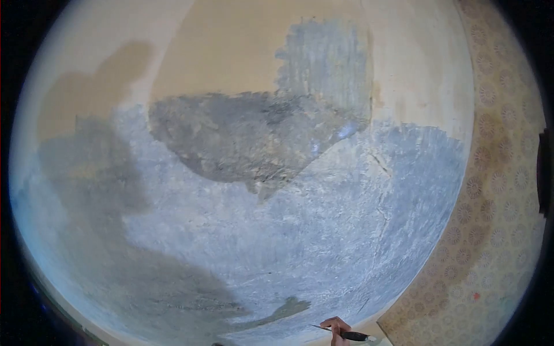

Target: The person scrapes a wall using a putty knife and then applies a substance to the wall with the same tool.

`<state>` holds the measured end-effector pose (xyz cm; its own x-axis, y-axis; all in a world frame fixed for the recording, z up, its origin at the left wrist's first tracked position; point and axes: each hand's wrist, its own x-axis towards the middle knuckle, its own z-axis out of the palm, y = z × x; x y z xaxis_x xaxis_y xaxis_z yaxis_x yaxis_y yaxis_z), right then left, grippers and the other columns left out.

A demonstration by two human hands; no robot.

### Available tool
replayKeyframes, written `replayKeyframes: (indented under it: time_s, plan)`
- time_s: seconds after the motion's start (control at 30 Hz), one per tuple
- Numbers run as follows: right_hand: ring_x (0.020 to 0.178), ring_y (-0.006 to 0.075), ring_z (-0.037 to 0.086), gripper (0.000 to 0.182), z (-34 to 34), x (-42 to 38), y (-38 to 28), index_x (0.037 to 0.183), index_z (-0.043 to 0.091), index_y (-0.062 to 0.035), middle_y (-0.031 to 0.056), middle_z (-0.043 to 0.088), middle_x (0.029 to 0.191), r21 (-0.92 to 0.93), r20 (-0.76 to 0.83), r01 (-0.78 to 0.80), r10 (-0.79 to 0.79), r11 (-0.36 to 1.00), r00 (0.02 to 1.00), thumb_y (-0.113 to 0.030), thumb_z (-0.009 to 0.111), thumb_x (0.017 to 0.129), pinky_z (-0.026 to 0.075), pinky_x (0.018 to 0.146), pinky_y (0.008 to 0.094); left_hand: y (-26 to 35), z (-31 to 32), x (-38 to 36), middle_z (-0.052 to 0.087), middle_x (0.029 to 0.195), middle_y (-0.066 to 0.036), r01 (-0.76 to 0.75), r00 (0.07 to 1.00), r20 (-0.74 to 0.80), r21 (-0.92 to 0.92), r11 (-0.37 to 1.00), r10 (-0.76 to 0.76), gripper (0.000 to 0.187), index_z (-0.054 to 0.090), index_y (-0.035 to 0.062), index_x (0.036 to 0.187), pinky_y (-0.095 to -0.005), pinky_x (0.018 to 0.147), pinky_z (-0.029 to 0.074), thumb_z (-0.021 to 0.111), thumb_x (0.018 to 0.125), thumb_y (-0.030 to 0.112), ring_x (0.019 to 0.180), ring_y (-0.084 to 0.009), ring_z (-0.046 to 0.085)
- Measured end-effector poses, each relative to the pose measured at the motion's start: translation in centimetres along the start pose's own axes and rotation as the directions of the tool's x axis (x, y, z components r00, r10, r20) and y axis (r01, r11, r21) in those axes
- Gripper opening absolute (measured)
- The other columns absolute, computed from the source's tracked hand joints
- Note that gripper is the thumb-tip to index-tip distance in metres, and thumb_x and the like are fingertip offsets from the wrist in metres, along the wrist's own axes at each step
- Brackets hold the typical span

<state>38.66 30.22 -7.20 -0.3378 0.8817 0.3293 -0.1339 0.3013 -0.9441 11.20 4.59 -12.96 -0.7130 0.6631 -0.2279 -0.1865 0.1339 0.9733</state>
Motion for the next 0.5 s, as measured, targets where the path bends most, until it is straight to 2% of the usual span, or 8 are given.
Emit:
replayKeyframes:
  time_s: [0.1,0.17,0.23,0.3,0.37,0.4,0.47,0.5]
  plan:
    - [0.085,0.0204,0.059,0.036,1.9,-0.4,-0.1,0.084,0.063,-0.0009,0.009,0.064,0.085,0.073,0.061,0.006,-0.011,0.997,0.998,-0.025,0.047,0.105,0.046,0.081,0.034,1.8,3.4,-0.3,0.061,0.061,-0.002,-0.035,0.993,0.12,0.179,0.983,0.013,0.045,0.06,0.0077,0.069,-0.0268,0.034,0.033,0.063,0.095,0.044,0.038,-0.0092,0.042]
    - [0.086,0.0212,0.059,0.034,4.0,-0.9,2.3,0.086,0.062,-0.0003,0.0095,0.062,0.086,0.163,0.135,0.008,-0.03,0.987,0.99,-0.026,0.048,0.104,0.046,0.082,0.0356,0.7,5.9,0.0,0.057,0.057,-0.002,-0.212,0.968,0.178,0.196,0.957,0.178,0.054,0.065,0.0074,0.074,-0.0272,0.034,0.029,0.053,0.097,0.055,0.037,-0.0091,0.037]
    - [0.087,0.0216,0.058,0.034,6.1,-1.9,3.0,0.087,0.062,-0.0001,0.01,0.062,0.088,0.203,0.203,-0.028,-0.014,0.979,0.979,-0.026,0.048,0.104,0.046,0.082,0.0359,3.2,8.2,-1.2,0.054,0.054,-0.002,-0.125,0.937,0.329,-0.001,0.992,0.118,0.059,0.07,0.0064,0.087,-0.027,0.034,0.028,0.047,0.098,0.059,0.036,-0.0089,0.037]
    - [0.091,0.0221,0.057,0.03,8.8,-3.2,1.3,0.089,0.062,0.0,0.0105,0.061,0.092,0.22,0.311,-0.032,-0.039,0.975,0.95,-0.025,0.052,0.103,0.046,0.082,0.0364,4.5,8.7,-1.7,0.054,0.055,-0.001,0.002,0.916,0.402,-0.024,1.0,0.008,0.058,0.07,0.0065,0.094,-0.0259,0.035,0.027,0.046,0.099,0.059,0.036,-0.0084,0.036]
    - [0.093,0.0222,0.056,0.016,11.5,-4.6,1.0,0.096,0.063,-0.0015,0.01,0.06,0.096,0.459,0.362,-0.141,-0.04,0.877,0.931,-0.017,0.06,0.099,0.046,0.081,0.0362,4.6,8.3,-1.7,0.059,0.062,-0.005,0.125,0.886,0.455,-0.046,0.991,-0.09,0.049,0.069,0.007,0.102,-0.0295,0.039,0.032,0.044,0.103,0.049,0.038,-0.0119,0.04]
    - [0.084,0.0179,0.057,0.017,12.6,-4.6,1.3,0.11,0.063,-0.0024,0.0079,0.06,0.091,0.229,0.422,0.094,-0.186,0.969,0.887,-0.013,0.063,0.097,0.048,0.075,0.0346,4.1,7.5,0.0,0.06,0.077,-0.006,0.287,0.822,0.502,0.044,0.957,-0.27,0.025,0.064,0.0053,0.103,-0.0312,0.055,0.046,0.059,0.098,0.03,0.06,-0.016,0.055]
    - [0.127,0.0276,0.048,0.046,13.1,-4.6,0.8,0.121,0.064,-0.011,0.0139,0.057,0.128,-0.018,0.57,0.224,-0.174,0.975,0.803,-0.02,0.082,0.08,0.039,0.101,0.0447,4.8,6.7,-1.1,0.053,0.061,0.0,0.193,0.917,0.384,-0.197,0.961,-0.105,0.032,0.065,0.005,0.094,-0.027,0.044,0.035,0.054,0.1,0.034,0.047,-0.0084,0.044]
    - [0.127,0.0276,0.048,0.046,13.6,-4.6,-0.2,0.121,0.064,-0.011,0.0139,0.057,0.128,-0.026,0.573,0.224,-0.169,0.974,0.802,-0.02,0.082,0.08,0.039,0.101,0.0447,4.4,7.2,-0.3,0.049,0.056,0.0,0.353,0.923,0.287,-0.361,0.863,-0.258,0.029,0.065,0.0046,0.085,-0.0258,0.042,0.033,0.056,0.099,0.029,0.044,-0.0081,0.043]
